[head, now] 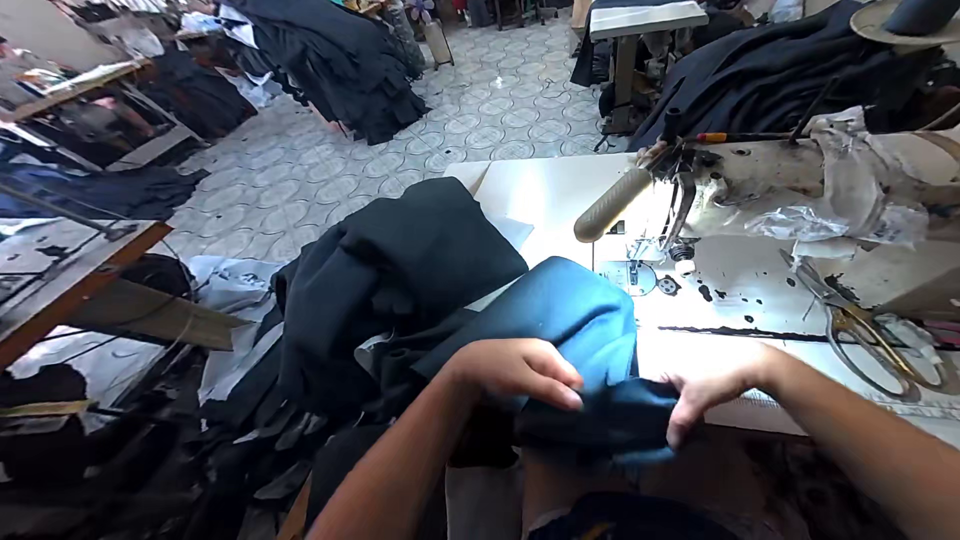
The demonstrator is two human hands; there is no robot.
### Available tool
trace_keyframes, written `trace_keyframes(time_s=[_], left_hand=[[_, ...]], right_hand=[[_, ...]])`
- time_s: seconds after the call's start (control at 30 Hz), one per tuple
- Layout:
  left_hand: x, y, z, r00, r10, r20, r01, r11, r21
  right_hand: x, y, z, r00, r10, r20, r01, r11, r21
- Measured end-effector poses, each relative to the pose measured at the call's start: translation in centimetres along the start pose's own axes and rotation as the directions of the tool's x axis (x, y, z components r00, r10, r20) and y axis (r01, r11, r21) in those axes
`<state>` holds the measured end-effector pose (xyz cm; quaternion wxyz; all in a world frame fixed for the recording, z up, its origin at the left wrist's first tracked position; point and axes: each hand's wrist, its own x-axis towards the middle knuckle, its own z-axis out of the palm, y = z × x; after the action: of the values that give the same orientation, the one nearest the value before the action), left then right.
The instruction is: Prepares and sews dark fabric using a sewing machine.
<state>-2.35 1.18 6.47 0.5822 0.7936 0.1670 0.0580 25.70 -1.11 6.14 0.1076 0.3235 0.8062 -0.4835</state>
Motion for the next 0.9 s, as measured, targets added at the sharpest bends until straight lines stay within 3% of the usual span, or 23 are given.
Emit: trace_keyframes(time_s=[0.03, 0.07, 0.1, 0.13, 0.17, 0.2, 0.23, 0.33, 0.4, 0.5, 0.6, 0.73, 0.9], left_hand=[[0.7, 1.2, 0.2, 0.99, -0.142, -0.007, 0.136, 0.932, 0.337], [1.7, 2.2, 1.1, 0.946, -0.294, -0.14, 0.318, 0.74, 0.594], [2.7, 1.6, 2.3, 0.902, -0.27, -0.338, 0.433, 0.55, 0.715], [3.3, -0.4, 3.3, 0.875, -0.035, -0.483, 0.454, 0.41, 0.791], [3.8, -2.5, 3.8, 0.841, 0.212, -0.498, 0.425, 0.31, 0.85], [4.0, -3.8, 4.2, 0.825, 0.357, -0.437, 0.367, 0.249, 0.896], [3.9, -4.5, 4.5, 0.837, 0.415, -0.357, 0.289, 0.218, 0.932], [3.1, -5.7, 5.9, 0.903, 0.395, -0.167, 0.081, 0.226, 0.971], [3.1, -6.1, 6.4, 0.92, 0.362, -0.15, 0.045, 0.282, 0.958], [3.1, -6.8, 6.4, 0.903, 0.381, -0.196, 0.025, 0.409, 0.912], [3.0, -7.8, 6.4, 0.84, 0.458, -0.292, 0.039, 0.487, 0.873], [3.2, -9.1, 7.2, 0.803, 0.437, -0.405, 0.143, 0.519, 0.843], [3.6, -9.2, 7.6, 0.807, 0.4, -0.433, 0.175, 0.539, 0.824]], right_hand=[[-0.3, -0.9, -0.2, 0.989, 0.095, -0.11, -0.115, 0.974, -0.196], [-0.2, -0.9, 0.1, 0.947, 0.124, -0.295, -0.234, 0.897, -0.375], [0.4, -0.1, 0.6, 0.88, 0.109, -0.461, -0.339, 0.824, -0.453], [1.1, 0.5, 1.1, 0.82, 0.127, -0.558, -0.424, 0.79, -0.444], [1.8, 1.3, 1.6, 0.78, 0.154, -0.606, -0.469, 0.785, -0.405], [2.2, 2.4, 2.4, 0.751, 0.124, -0.649, -0.46, 0.803, -0.379], [2.4, 3.4, 3.2, 0.733, 0.069, -0.677, -0.418, 0.83, -0.369], [2.5, 6.0, 6.4, 0.64, -0.236, -0.731, -0.194, 0.871, -0.451], [2.8, 6.8, 8.0, 0.513, -0.414, -0.752, -0.102, 0.84, -0.533], [2.9, 7.0, 9.3, 0.491, -0.466, -0.736, -0.053, 0.827, -0.56], [2.8, 6.8, 9.8, 0.491, -0.475, -0.73, -0.067, 0.815, -0.576], [2.8, 6.4, 9.8, 0.501, -0.482, -0.719, -0.109, 0.789, -0.605], [2.4, 5.8, 9.7, 0.531, -0.434, -0.728, -0.138, 0.803, -0.579]])
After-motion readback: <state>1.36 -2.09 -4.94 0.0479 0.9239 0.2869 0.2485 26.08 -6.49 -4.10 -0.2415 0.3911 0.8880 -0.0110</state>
